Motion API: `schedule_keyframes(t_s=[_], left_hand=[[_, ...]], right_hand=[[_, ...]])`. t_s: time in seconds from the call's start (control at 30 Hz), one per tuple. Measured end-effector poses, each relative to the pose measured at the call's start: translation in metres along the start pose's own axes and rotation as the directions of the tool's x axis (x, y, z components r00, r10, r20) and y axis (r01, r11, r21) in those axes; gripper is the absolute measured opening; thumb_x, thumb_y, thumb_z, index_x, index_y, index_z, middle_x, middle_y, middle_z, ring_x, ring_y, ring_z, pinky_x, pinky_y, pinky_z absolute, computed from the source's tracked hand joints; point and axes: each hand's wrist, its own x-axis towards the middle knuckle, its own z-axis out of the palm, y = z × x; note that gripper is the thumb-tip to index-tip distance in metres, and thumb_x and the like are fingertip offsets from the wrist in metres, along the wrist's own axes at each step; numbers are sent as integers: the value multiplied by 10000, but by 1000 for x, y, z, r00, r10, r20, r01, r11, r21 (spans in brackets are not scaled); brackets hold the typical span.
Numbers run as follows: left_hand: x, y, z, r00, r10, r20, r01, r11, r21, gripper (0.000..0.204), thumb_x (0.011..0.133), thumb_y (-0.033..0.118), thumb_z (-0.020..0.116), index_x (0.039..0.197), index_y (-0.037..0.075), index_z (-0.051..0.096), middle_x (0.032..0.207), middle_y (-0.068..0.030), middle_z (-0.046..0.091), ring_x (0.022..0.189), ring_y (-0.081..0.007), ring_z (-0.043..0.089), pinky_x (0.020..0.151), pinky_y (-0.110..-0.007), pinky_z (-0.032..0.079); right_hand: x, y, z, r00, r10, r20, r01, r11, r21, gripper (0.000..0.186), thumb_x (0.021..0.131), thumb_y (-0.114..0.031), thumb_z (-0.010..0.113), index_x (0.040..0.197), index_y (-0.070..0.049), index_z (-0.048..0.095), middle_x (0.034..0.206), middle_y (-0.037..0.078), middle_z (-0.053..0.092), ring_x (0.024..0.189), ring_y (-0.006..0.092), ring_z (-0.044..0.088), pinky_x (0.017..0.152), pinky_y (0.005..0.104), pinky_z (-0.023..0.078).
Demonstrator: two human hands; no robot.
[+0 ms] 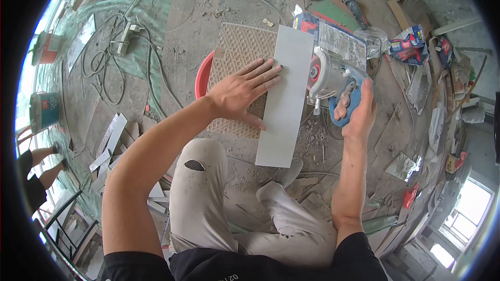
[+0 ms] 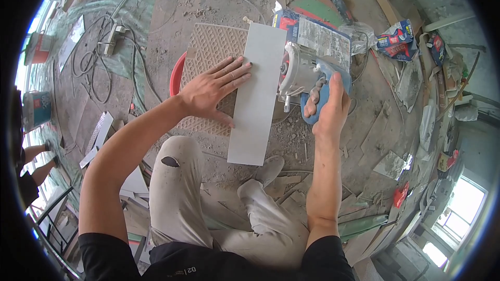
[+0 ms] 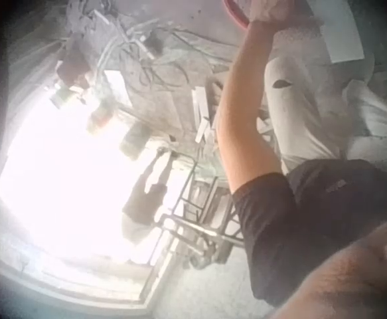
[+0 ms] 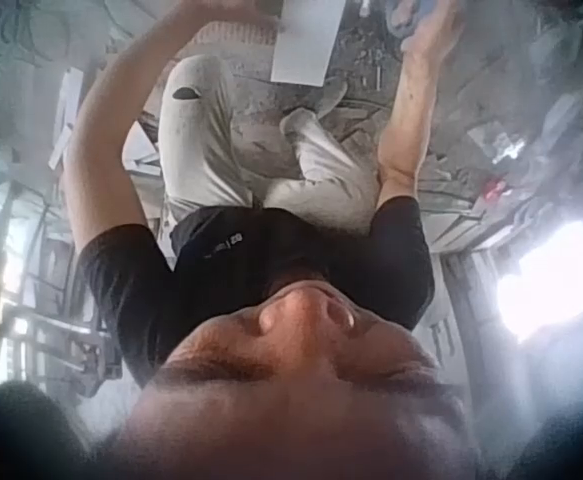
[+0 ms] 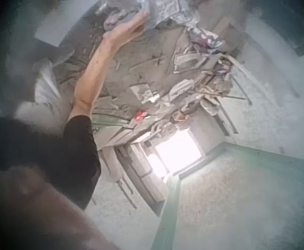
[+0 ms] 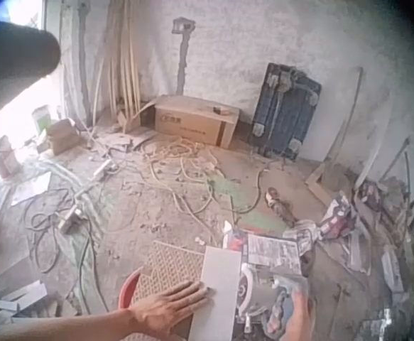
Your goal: Applying mortar to ceramic tiles and cutting tiles for a wall installation during a renovation.
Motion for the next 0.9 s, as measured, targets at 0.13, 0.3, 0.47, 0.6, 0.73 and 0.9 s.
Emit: schedule_keyframes(t_s=[0.13, 0.3, 0.47, 0.6, 0.73, 0.9], left_hand=[[0, 0, 3, 1000, -15, -27, 15, 1000, -6, 1316, 891, 903, 671, 1792, 19, 298, 1890, -174, 250, 1767, -356, 163, 1467, -502, 107], [1, -1, 4, 999, -4, -42, 4, 1000, -10, 1247, 929, 867, 663, 1781, 21, 328, 1882, -169, 278, 1761, -356, 189, 1467, -501, 119], [2, -1, 3, 999, -7, -41, 7, 1000, -6, 1248, 925, 865, 668, 1780, 20, 332, 1882, -166, 280, 1762, -352, 188, 1468, -502, 118], [4, -2, 1, 999, -1, -40, 1, 1000, -1, 1250, 921, 864, 673, 1779, 22, 335, 1882, -164, 282, 1761, -352, 192, 1468, -501, 119], [3, -2, 1, 999, -10, -42, 10, 1000, -1, 1245, 916, 850, 695, 1779, 27, 338, 1880, -166, 287, 1760, -356, 198, 1467, -501, 126], [1, -2, 0, 999, -18, -32, 17, 1000, -21, 1259, 901, 826, 738, 1786, 34, 320, 1882, -159, 285, 1758, -360, 204, 1465, -500, 140]], right_hand=[[3, 0, 1, 1000, 1, 6, -1, 1000, 0, 531, 1153, -592, 578, 1019, -81, 632, 700, 18, 568, 495, 132, 513, 451, 329, 410], [8, -2, 0, 1000, -6, -3, 6, 1000, -14, 525, 1161, -582, 568, 1045, -73, 623, 705, 32, 560, 494, 145, 513, 454, 335, 420], [14, -4, 5, 1000, -27, -4, 27, 999, 38, 531, 1152, -546, 612, 1000, -37, 630, 692, 55, 569, 481, 157, 497, 445, 345, 416], [20, -6, 5, 1000, -30, -4, 31, 998, 54, 532, 1149, -549, 618, 1001, -38, 630, 692, 55, 567, 477, 156, 496, 446, 344, 419], [20, -9, 8, 999, -36, -13, 36, 999, 35, 529, 1150, -547, 619, 996, -41, 632, 691, 56, 565, 479, 157, 496, 450, 345, 422], [24, -11, 11, 999, -45, -18, 45, 999, 22, 528, 1147, -541, 622, 978, -41, 630, 688, 56, 562, 486, 153, 496, 451, 346, 424]])
